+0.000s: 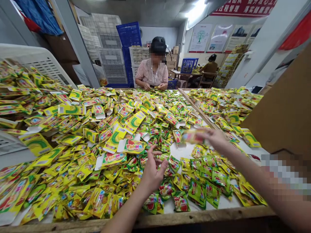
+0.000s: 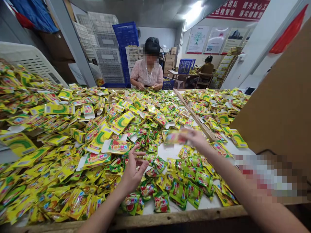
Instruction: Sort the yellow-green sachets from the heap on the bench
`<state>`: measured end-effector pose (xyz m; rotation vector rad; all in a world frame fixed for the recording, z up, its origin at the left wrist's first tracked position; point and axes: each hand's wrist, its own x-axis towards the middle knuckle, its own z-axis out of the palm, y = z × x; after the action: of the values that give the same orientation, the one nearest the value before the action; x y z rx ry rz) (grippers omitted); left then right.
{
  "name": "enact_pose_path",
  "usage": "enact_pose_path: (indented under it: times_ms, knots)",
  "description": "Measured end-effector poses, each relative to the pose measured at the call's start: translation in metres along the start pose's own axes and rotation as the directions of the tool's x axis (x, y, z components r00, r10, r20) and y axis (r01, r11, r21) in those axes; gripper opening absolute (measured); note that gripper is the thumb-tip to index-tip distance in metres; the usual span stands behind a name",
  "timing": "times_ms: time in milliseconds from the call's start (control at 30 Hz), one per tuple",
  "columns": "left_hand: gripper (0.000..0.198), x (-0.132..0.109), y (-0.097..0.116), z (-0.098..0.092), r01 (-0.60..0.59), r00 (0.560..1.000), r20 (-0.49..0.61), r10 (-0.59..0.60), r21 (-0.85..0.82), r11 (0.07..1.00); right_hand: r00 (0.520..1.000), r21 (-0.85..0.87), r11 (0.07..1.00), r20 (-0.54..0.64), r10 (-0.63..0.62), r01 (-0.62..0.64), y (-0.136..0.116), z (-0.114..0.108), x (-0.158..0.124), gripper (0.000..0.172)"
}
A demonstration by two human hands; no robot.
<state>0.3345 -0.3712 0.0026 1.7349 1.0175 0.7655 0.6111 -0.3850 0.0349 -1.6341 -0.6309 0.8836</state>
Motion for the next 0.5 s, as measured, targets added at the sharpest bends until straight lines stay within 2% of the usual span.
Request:
enact_pose_path:
  times_ms: [33, 67, 133, 167, 233, 333, 433, 500]
  knots:
    - [0.058, 0.001, 0.0, -0.001, -0.01, 0.999, -0.037, 0.011, 0.02, 1.0, 0.952, -0.023, 0.996, -0.294, -0.09, 0.087, -0.014, -0.02, 0.015, 0.036]
    - [0.057, 0.001, 0.001, -0.001, -0.011, 0.998, -0.066, 0.014, 0.035, 0.999, 0.897, -0.056, 0.991, -0.422, -0.131, 0.119, -0.027, -0.038, 0.028, 0.039]
    - [0.056, 0.002, 0.001, -0.001, -0.005, 0.996, -0.093, 0.009, 0.052, 0.999, 0.828, -0.115, 0.986, -0.535, -0.166, 0.123, -0.042, -0.063, 0.047, 0.045]
    - [0.056, 0.002, 0.001, -0.001, -0.005, 0.995, -0.094, 0.01, 0.061, 0.998, 0.827, -0.146, 0.982, -0.534, -0.179, 0.118, -0.042, -0.069, 0.053, 0.046]
    - [0.056, 0.002, 0.0, 0.0, -0.022, 0.995, -0.099, 0.03, 0.084, 0.996, 0.865, -0.22, 0.969, -0.457, -0.206, 0.115, -0.025, -0.063, 0.057, 0.039]
    - [0.052, 0.003, -0.003, 0.002, -0.062, 0.992, -0.104, 0.075, 0.117, 0.991, 0.95, -0.352, 0.924, -0.205, -0.235, 0.152, 0.025, -0.025, 0.055, 0.02]
    - [0.045, 0.004, -0.007, 0.003, -0.097, 0.987, -0.109, 0.114, 0.15, 0.984, 0.965, -0.458, 0.862, -0.033, -0.261, 0.218, 0.067, 0.017, 0.055, 0.019]
    - [0.043, 0.005, -0.01, 0.001, -0.106, 0.985, -0.117, 0.127, 0.173, 0.979, 0.962, -0.509, 0.825, 0.027, -0.27, 0.246, 0.081, 0.032, 0.056, 0.023]
